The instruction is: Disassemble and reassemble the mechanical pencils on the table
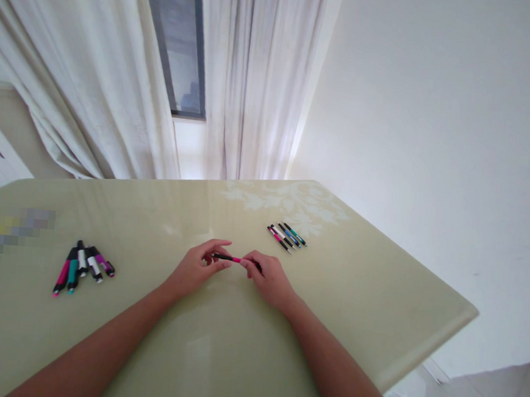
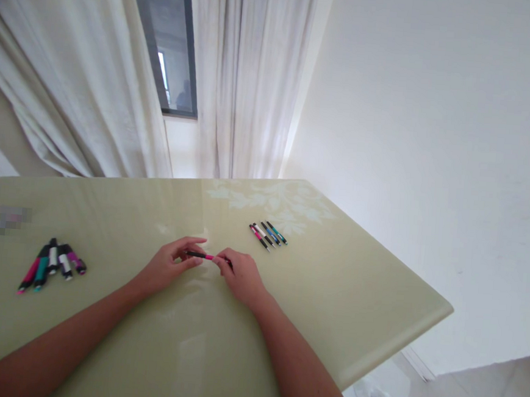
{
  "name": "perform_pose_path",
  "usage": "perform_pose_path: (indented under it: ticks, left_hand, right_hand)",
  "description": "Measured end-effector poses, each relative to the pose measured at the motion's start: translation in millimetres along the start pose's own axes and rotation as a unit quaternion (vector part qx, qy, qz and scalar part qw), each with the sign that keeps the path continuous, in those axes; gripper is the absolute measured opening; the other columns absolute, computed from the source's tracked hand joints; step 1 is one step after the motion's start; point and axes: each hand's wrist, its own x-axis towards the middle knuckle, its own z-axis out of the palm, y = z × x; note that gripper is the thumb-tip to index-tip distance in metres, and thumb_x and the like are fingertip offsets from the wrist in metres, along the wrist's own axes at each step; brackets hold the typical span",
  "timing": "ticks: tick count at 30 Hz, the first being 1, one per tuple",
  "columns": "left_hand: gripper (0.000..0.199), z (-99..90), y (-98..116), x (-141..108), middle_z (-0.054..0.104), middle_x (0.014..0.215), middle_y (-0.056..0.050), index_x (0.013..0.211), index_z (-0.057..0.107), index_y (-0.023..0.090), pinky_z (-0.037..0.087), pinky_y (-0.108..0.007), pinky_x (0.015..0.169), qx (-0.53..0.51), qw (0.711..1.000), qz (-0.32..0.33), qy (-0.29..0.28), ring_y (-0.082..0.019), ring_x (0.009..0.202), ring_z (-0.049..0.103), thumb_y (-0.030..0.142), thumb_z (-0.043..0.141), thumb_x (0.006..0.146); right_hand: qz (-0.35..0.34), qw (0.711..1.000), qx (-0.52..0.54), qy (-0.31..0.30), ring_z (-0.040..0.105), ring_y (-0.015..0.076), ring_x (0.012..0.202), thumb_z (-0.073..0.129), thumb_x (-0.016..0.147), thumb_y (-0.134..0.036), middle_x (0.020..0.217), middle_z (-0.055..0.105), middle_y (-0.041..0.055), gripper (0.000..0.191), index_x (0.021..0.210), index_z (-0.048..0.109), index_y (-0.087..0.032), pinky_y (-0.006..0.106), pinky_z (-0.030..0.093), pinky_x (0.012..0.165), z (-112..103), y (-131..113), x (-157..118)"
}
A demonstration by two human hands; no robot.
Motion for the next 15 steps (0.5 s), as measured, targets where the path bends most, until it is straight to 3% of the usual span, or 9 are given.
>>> perform_pose_path:
  ticks: [3, 5, 7, 10, 15]
  left_hand:
    - [0.045, -3.4, -0.2, 2.8, 0.071, 0.076, -0.004, 0.094, 0.077, 0.018, 0.047, -0.028, 0.063, 0.014, 0.999, -0.027, 0.024, -0.018, 0.066, 0.059, 0.055, 0.052, 0.098]
    - [0.045, -5.5, -2.4, 4.3, 0.069, 0.071, -0.003, 0.082, 0.077, 0.018, 0.044, -0.028, 0.062, 0.019, 0.999, -0.024, 0.023, -0.018, 0.065, 0.057, 0.055, 0.055, 0.096]
    - [0.036, -6.5, -5.4, 5.4, 0.07, 0.074, -0.003, 0.089, 0.078, 0.018, 0.044, -0.027, 0.062, 0.001, 1.0, -0.02, 0.021, -0.018, 0.067, 0.058, 0.052, 0.067, 0.088]
    - [0.038, -5.4, -7.5, 6.1, 0.07, 0.077, -0.002, 0.101, 0.077, 0.019, 0.044, -0.027, 0.063, -0.032, 0.999, -0.024, 0.037, -0.017, 0.068, 0.058, 0.05, 0.077, 0.081]
    - [0.044, -3.3, -4.5, 6.9, 0.062, 0.065, -0.001, 0.077, 0.074, 0.017, 0.04, -0.026, 0.059, -0.011, 0.998, -0.048, 0.036, -0.016, 0.061, 0.052, 0.057, 0.061, 0.09]
  right_hand:
    - [0.011, 1.0, 0.004, 0.014, 0.057, 0.0141, 0.063, 0.056, 0.103, -0.033, 0.071, 0.069, -0.0002, 0.023, 0.093, 0.072, -0.02, 0.024, 0.036, 0.063, -1.3, 1.9, 1.3]
    - [0.016, 1.0, 0.005, 0.014, 0.057, 0.0137, 0.062, 0.056, 0.103, -0.032, 0.069, 0.068, -0.0008, 0.024, 0.091, 0.072, -0.02, 0.025, 0.036, 0.063, -1.8, 3.4, 1.4]
    - [0.021, 1.0, 0.008, 0.011, 0.057, 0.0132, 0.061, 0.055, 0.103, -0.031, 0.067, 0.068, -0.0015, 0.025, 0.088, 0.072, -0.02, 0.024, 0.036, 0.062, -2.0, 4.5, 0.8]
    - [0.029, 0.999, 0.016, 0.014, 0.056, 0.0129, 0.059, 0.053, 0.104, -0.031, 0.065, 0.067, -0.0017, 0.029, 0.083, 0.07, -0.02, 0.024, 0.036, 0.061, -2.1, 4.6, -0.9]
    - [0.027, 0.999, 0.023, 0.029, 0.055, 0.0137, 0.059, 0.052, 0.104, -0.034, 0.066, 0.067, -0.0009, 0.029, 0.086, 0.071, -0.02, 0.025, 0.035, 0.06, -3.7, 4.4, -2.7]
